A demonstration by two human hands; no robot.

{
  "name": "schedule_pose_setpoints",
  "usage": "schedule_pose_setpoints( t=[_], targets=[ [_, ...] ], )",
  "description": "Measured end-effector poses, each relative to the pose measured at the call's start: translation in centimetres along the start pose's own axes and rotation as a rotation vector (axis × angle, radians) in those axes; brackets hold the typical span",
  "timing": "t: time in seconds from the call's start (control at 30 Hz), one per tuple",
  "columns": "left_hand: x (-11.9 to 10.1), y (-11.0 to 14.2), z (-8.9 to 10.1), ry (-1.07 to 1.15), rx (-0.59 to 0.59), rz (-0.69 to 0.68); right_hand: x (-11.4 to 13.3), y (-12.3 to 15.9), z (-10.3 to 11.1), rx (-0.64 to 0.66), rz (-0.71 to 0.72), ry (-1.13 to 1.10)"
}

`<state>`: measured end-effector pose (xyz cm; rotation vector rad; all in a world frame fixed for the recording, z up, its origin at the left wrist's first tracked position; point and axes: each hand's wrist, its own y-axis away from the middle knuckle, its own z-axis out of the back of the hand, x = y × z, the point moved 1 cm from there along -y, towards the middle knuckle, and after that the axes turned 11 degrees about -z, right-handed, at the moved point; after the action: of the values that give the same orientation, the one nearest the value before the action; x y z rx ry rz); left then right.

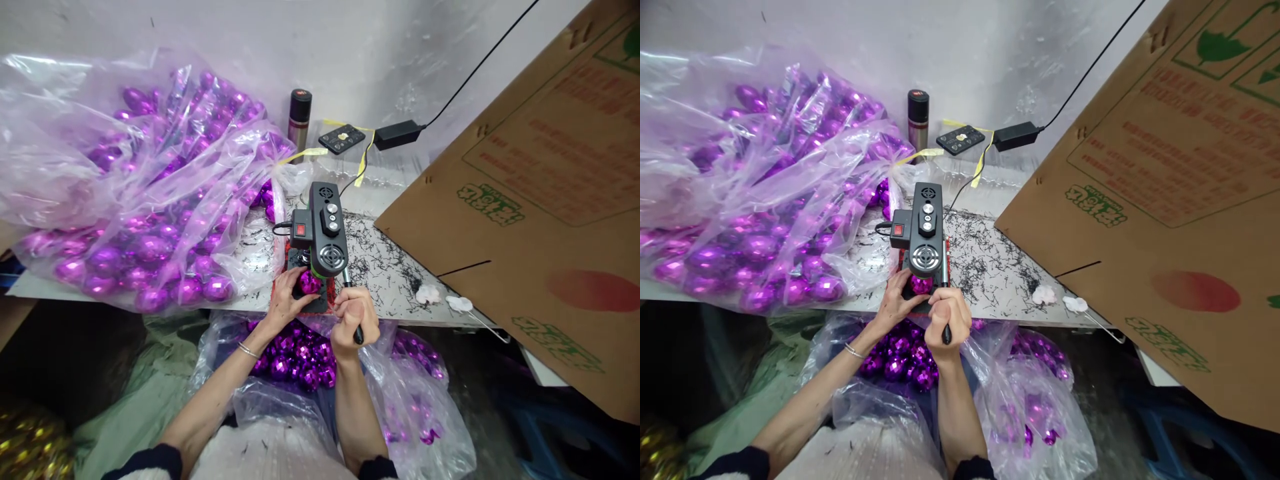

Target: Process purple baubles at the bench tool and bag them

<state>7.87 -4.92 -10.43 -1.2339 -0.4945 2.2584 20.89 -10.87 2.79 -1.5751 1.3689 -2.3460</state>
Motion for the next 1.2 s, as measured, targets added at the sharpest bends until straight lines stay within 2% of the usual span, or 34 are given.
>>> schedule_pose_setpoints(
  t=[0.2, 0.37, 0.53, 0.97, 1.2],
  targets=[
    [0.0, 0.0, 0.0, 0.024, 0.021, 0.039, -0.9, 0.7, -0.1, -0.009, 0.007, 0.001],
    [-0.1, 0.1, -0.1, 0.034, 0.008, 0.018, -2.5, 1.9, -0.7, -0.057, 0.045, -0.050],
    [-0.1, 0.2, -0.2, 0.027, -0.016, -0.015, -3.5, 2.7, -1.1, -0.061, 0.014, -0.104],
    [-0.2, 0.1, -0.1, 0.025, 0.023, 0.028, -2.5, 1.8, -0.5, -0.051, 0.038, -0.040],
    [-0.2, 0.2, -0.2, 0.024, 0.012, -0.002, -3.3, 2.5, -1.1, -0.069, 0.020, -0.097]
  ],
)
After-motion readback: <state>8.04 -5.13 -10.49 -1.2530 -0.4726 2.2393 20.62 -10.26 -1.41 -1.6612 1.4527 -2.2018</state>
